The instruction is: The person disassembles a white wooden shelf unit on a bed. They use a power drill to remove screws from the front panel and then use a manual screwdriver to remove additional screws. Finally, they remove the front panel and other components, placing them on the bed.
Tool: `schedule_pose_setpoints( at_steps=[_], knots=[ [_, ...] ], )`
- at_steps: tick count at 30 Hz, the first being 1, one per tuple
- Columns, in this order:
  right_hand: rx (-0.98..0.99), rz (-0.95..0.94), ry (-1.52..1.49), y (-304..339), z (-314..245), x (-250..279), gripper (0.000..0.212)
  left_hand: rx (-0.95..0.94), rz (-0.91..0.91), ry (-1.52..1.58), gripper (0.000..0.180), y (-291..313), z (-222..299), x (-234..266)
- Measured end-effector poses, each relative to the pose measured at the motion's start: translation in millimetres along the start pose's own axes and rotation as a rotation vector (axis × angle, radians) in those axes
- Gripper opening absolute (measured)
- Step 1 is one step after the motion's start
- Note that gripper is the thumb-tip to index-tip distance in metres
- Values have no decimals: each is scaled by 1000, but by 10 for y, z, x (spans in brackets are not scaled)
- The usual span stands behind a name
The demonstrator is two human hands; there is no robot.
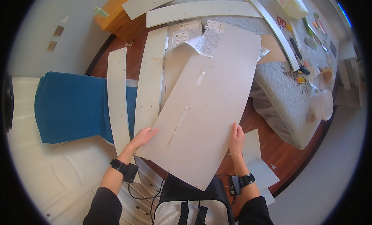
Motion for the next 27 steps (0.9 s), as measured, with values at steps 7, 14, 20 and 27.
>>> schedule_pose_setpoints(
  at_steps=[7, 14, 20, 27],
  knots=[
    [-78, 50, -12, -394, 389, 530, 44, -79, 328, 57, 41, 333, 312, -936],
    [-244, 94, 421, -881, 786, 827, 49, -181, 176, 15, 46, 94, 98, -2011],
    [410, 162, 749, -980, 345, -24, 70, -13, -143, -249, 45, -153, 41, -1823],
    [471, -164, 450, -808, -500, -1519, 62, -41, -207, -596, 33, -275, 331, -1369]
  ],
)
Point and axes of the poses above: each hand's wrist, its own y-axis away from the middle knuckle, its own x-axis out of the back of the hand, z = x × y, the point moved 2 cm from there along -y, towards the middle knuckle, and after that the axes turned 9 degrees about -y, right-handed, at the moved point
